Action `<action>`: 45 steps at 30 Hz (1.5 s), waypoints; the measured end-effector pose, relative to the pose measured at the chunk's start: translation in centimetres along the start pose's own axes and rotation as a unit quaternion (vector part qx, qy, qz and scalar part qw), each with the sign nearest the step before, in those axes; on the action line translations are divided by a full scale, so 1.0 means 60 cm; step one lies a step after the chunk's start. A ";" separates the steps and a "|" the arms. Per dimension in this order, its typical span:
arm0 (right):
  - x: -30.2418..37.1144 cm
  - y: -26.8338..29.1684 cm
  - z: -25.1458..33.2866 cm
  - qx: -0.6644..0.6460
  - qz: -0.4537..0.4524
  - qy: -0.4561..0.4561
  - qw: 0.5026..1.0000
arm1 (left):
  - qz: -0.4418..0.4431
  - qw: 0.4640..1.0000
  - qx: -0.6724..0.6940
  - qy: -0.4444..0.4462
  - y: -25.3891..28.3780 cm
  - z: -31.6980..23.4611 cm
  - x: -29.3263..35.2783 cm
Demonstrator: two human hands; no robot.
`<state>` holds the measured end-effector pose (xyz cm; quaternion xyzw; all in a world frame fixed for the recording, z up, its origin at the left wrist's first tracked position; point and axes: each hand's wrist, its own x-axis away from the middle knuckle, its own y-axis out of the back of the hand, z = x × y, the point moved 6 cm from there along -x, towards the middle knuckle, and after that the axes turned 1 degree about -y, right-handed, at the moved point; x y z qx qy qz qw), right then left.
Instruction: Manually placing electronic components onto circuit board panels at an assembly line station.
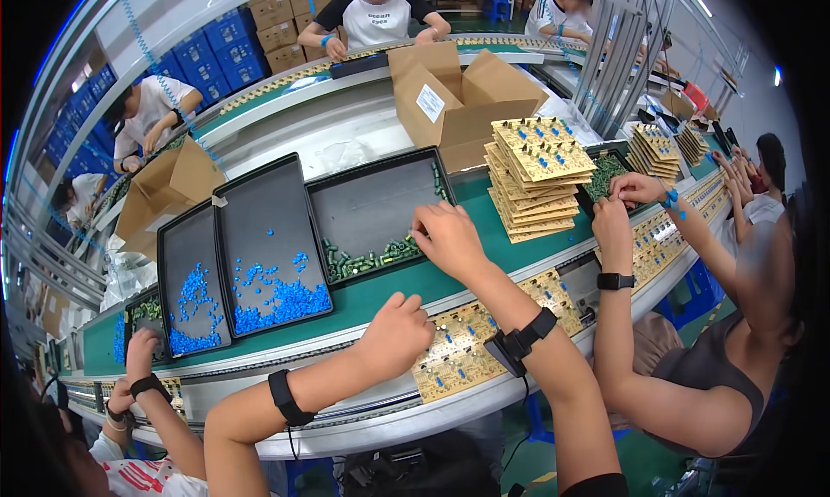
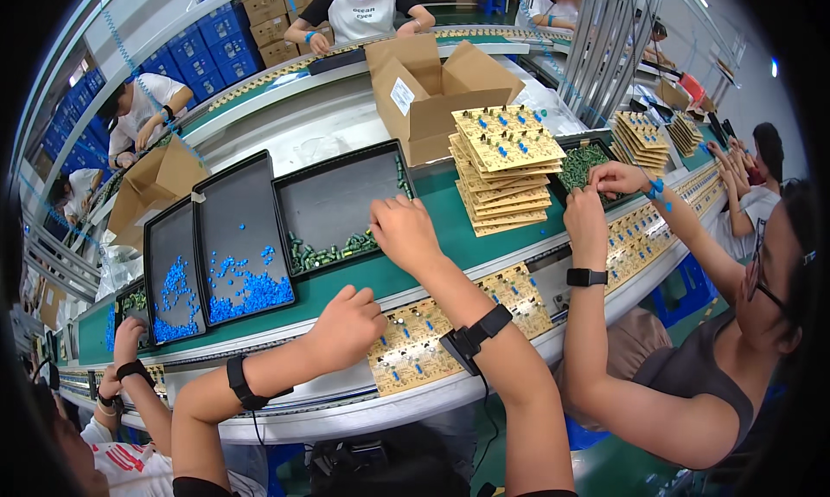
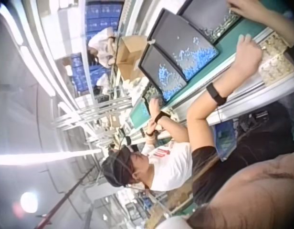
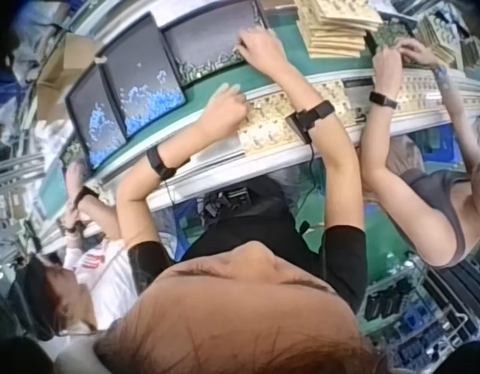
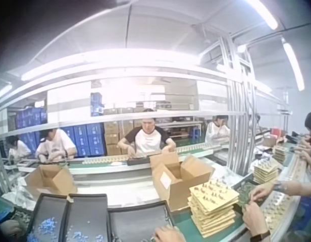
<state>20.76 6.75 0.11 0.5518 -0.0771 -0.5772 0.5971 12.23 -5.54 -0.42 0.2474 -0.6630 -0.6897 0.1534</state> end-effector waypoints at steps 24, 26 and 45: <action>-0.023 -0.055 0.005 0.004 0.209 0.002 0.978 | -0.089 0.968 -0.079 0.222 0.061 0.169 0.053; -0.022 -0.049 0.013 0.009 0.191 0.013 0.981 | -0.090 0.967 -0.070 0.230 0.056 0.175 0.057; 0.213 0.056 0.025 -0.593 0.054 -0.417 0.687 | -0.055 0.954 0.180 0.233 -0.022 0.238 -0.027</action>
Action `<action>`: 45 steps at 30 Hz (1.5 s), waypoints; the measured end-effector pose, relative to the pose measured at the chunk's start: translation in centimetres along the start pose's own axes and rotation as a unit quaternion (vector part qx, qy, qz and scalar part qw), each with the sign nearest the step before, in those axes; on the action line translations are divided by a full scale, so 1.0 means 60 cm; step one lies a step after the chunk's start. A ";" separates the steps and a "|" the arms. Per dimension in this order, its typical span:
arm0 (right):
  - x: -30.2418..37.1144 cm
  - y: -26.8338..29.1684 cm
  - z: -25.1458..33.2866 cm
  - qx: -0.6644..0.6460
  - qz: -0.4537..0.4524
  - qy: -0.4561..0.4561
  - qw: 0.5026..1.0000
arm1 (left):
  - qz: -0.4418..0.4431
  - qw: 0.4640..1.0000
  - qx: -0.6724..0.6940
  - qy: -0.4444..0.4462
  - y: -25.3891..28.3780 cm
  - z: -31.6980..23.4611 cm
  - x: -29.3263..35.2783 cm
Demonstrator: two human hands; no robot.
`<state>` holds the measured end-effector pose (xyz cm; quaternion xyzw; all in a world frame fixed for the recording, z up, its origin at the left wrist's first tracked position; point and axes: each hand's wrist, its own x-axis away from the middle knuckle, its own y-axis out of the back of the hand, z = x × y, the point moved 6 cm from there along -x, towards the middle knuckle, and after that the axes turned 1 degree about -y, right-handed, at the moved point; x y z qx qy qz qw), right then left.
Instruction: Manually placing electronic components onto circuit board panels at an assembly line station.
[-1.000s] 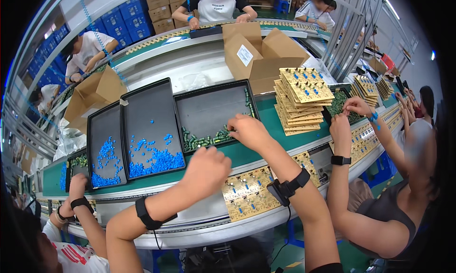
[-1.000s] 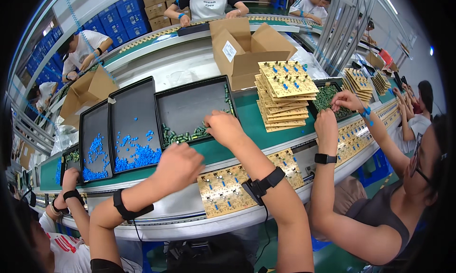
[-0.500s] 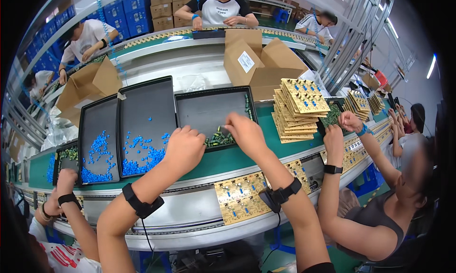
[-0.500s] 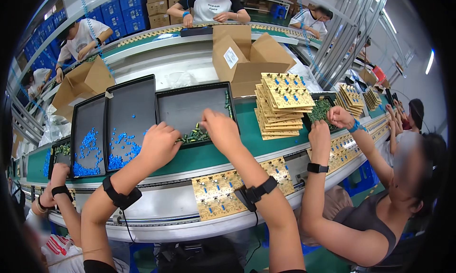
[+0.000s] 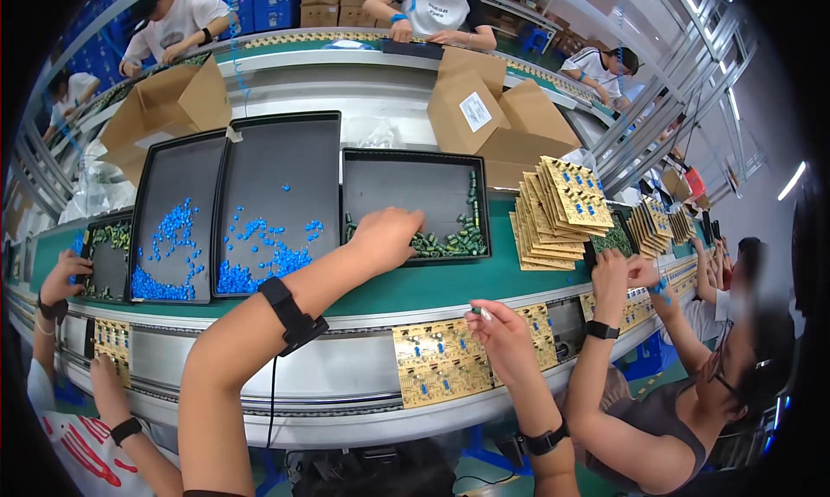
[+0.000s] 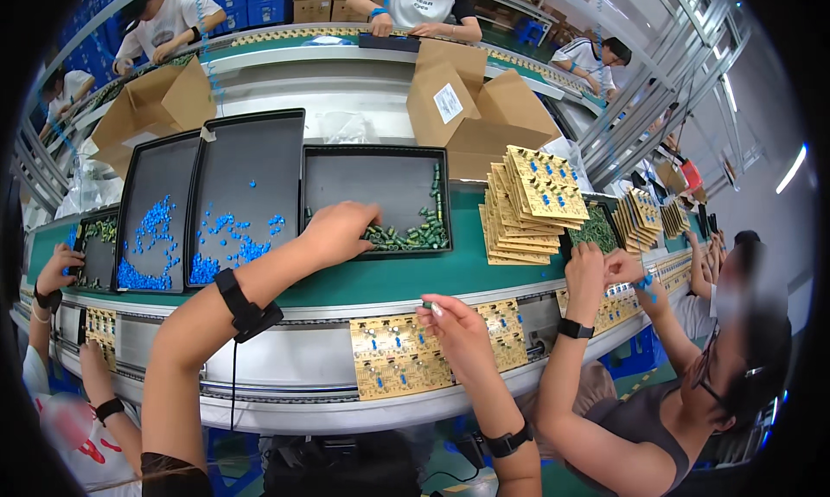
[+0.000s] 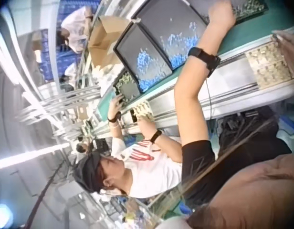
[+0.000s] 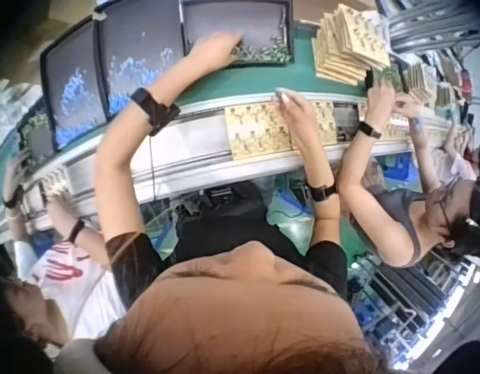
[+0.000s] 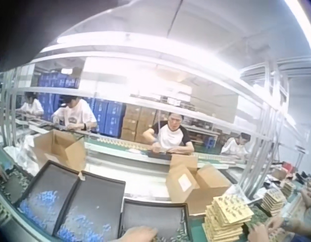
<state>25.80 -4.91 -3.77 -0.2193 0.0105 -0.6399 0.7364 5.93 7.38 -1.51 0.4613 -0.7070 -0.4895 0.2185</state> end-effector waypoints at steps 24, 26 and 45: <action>0.082 -0.044 -0.005 0.567 0.048 0.221 0.792 | -0.099 0.994 0.033 0.014 0.021 -0.007 0.020; 0.079 -0.049 -0.007 0.562 0.062 0.227 0.793 | -0.116 0.992 0.034 0.016 0.023 -0.006 0.025; 0.072 -0.053 -0.006 0.574 0.109 0.233 0.777 | -0.051 0.982 0.184 0.001 0.036 0.016 0.047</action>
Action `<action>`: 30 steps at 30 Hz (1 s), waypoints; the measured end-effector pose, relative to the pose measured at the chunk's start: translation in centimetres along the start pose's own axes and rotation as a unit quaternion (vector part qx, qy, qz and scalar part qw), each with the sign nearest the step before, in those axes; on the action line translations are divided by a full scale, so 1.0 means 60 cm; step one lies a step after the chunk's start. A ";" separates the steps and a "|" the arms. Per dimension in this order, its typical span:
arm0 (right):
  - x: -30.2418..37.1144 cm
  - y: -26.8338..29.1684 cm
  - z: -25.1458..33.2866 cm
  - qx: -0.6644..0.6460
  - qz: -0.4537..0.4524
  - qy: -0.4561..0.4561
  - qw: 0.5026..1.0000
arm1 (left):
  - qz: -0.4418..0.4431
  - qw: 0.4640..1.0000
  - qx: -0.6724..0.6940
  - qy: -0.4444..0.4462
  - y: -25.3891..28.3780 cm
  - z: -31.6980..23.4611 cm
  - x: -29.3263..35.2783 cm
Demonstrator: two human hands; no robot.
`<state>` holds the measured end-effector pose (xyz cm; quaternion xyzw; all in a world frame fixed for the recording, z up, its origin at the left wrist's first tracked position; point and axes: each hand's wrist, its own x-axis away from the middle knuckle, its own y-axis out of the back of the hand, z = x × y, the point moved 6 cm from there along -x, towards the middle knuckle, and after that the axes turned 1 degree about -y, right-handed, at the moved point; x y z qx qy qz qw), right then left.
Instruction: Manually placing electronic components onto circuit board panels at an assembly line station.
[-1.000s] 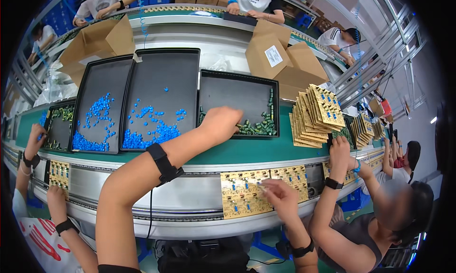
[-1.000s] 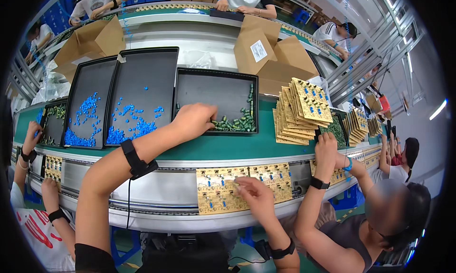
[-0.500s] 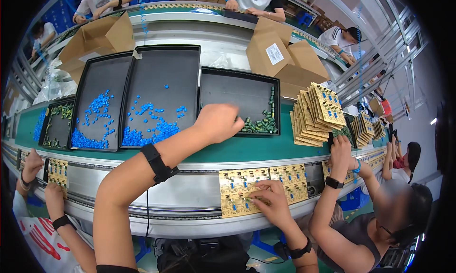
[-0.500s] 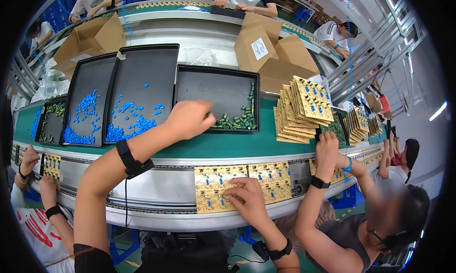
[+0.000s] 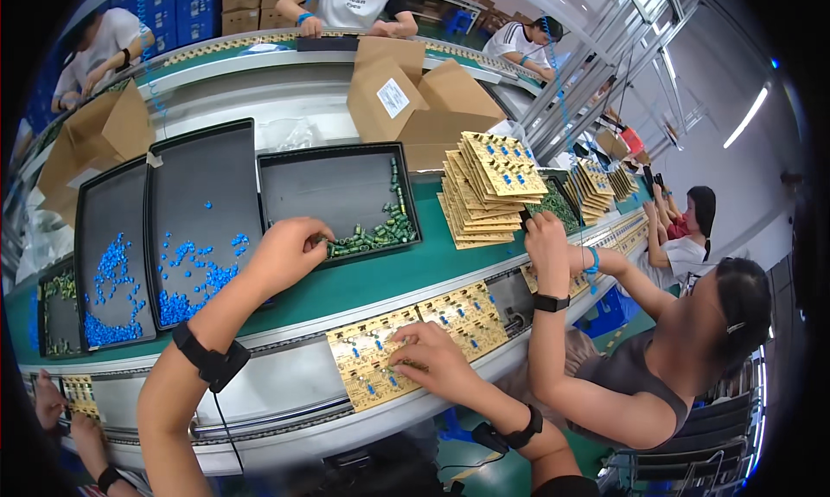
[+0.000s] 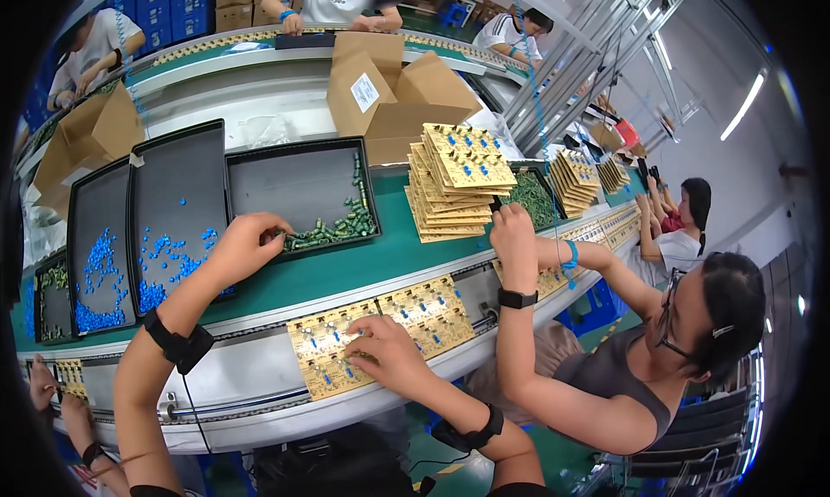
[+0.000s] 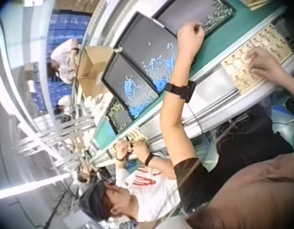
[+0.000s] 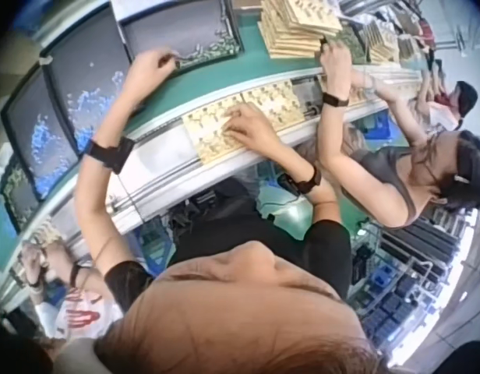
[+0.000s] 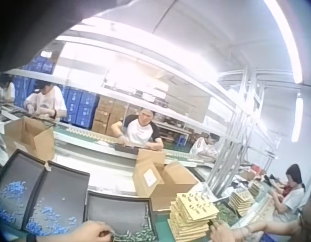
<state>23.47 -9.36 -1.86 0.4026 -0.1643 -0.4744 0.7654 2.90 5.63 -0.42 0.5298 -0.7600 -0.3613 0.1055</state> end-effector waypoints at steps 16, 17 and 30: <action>-0.044 -0.040 0.045 0.181 0.151 0.120 0.964 | 0.027 0.972 0.219 0.081 0.008 -0.025 0.059; -0.046 -0.042 0.040 0.156 0.170 0.111 0.967 | 0.063 0.954 0.279 0.090 0.002 -0.033 0.068; -0.279 0.031 -0.065 0.275 -0.083 -0.051 0.956 | 0.132 0.883 0.403 0.200 -0.025 -0.075 0.136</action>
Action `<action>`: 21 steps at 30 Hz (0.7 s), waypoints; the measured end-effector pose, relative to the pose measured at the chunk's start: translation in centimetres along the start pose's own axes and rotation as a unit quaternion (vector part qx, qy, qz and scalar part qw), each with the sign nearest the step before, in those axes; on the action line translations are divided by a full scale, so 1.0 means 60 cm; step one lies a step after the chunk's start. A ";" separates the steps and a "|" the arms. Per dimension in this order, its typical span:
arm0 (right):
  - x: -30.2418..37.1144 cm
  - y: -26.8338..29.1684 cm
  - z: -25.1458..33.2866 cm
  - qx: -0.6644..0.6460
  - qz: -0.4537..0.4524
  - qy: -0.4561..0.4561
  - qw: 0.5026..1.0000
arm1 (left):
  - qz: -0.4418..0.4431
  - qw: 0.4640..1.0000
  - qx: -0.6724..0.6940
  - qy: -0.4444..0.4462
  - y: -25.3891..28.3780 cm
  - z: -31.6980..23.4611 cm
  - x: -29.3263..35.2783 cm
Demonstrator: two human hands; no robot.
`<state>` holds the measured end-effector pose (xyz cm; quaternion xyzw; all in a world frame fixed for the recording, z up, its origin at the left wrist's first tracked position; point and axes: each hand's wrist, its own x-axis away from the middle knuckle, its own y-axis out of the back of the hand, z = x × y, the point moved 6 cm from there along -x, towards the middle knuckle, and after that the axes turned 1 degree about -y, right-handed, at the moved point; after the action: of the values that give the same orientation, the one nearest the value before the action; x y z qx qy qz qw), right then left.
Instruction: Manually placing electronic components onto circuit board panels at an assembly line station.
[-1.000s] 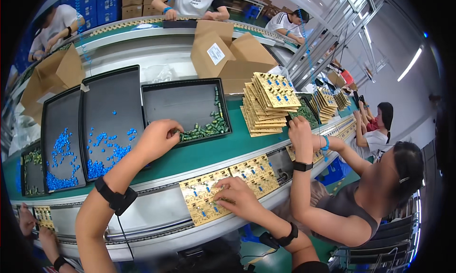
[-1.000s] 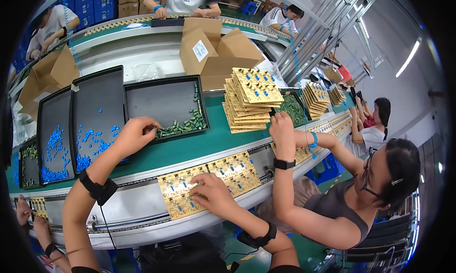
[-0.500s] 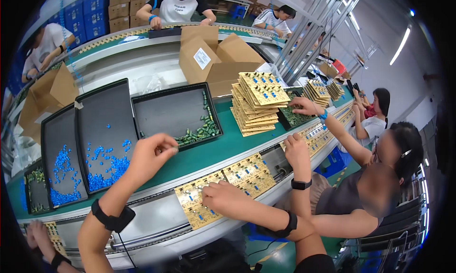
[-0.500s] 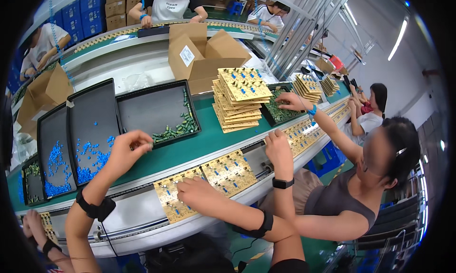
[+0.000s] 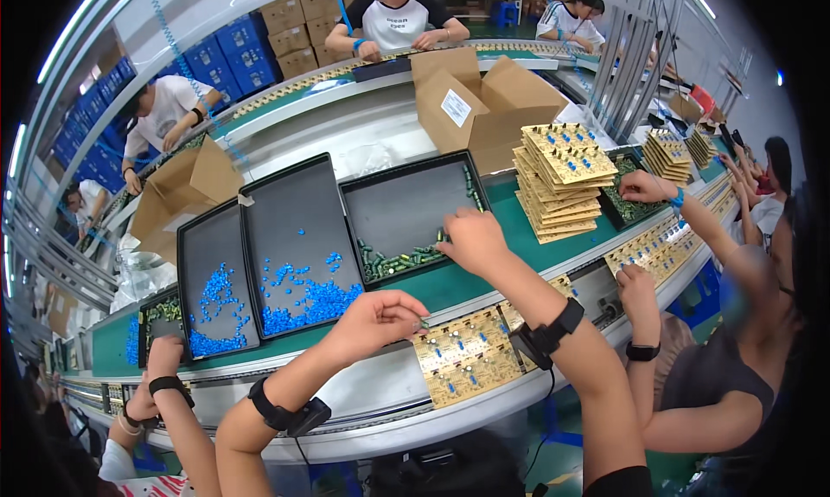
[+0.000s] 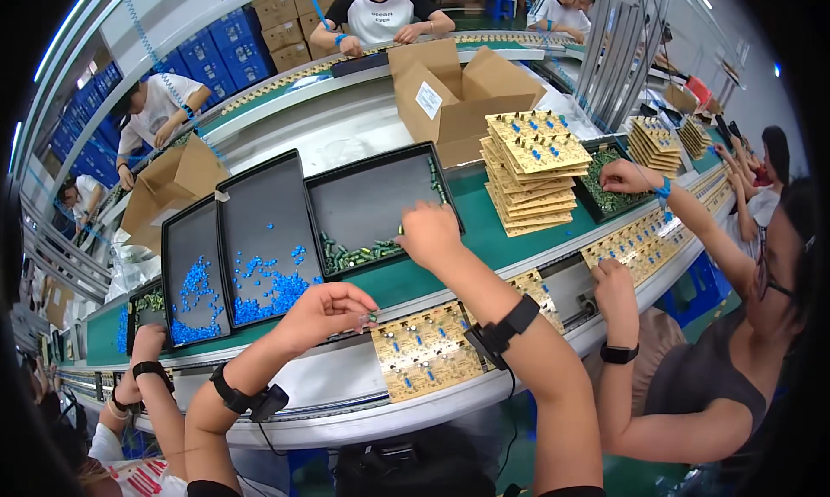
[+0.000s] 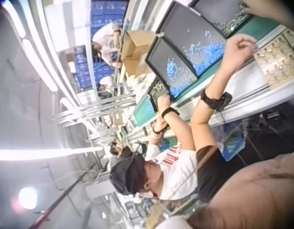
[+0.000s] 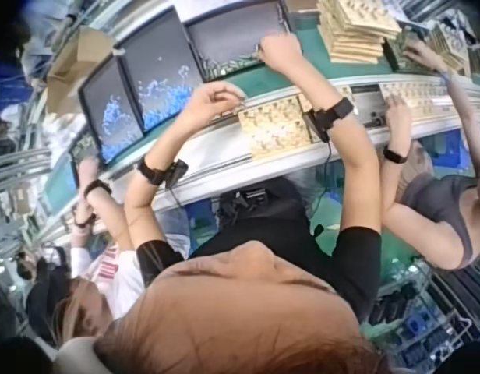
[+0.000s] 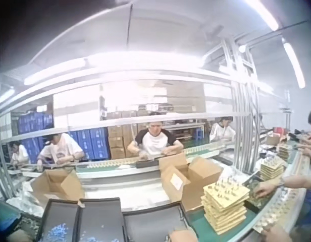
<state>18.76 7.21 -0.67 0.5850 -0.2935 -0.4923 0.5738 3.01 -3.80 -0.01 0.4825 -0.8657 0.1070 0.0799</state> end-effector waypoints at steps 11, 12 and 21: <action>-0.015 -0.029 0.003 -0.208 0.017 0.010 0.978 | 0.036 0.870 -0.473 -0.132 -0.074 0.034 0.012; -0.012 -0.033 0.002 -0.210 0.017 0.009 0.977 | 0.037 0.870 -0.474 -0.130 -0.079 0.039 0.014; 0.013 -0.008 0.008 -0.256 -0.114 0.037 0.959 | -0.005 0.850 -0.514 -0.117 -0.093 0.051 0.023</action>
<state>18.49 6.42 -1.28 0.4659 -0.0675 -0.5911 0.6550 6.97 -8.59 -2.05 0.3860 -0.7972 -0.4111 0.2157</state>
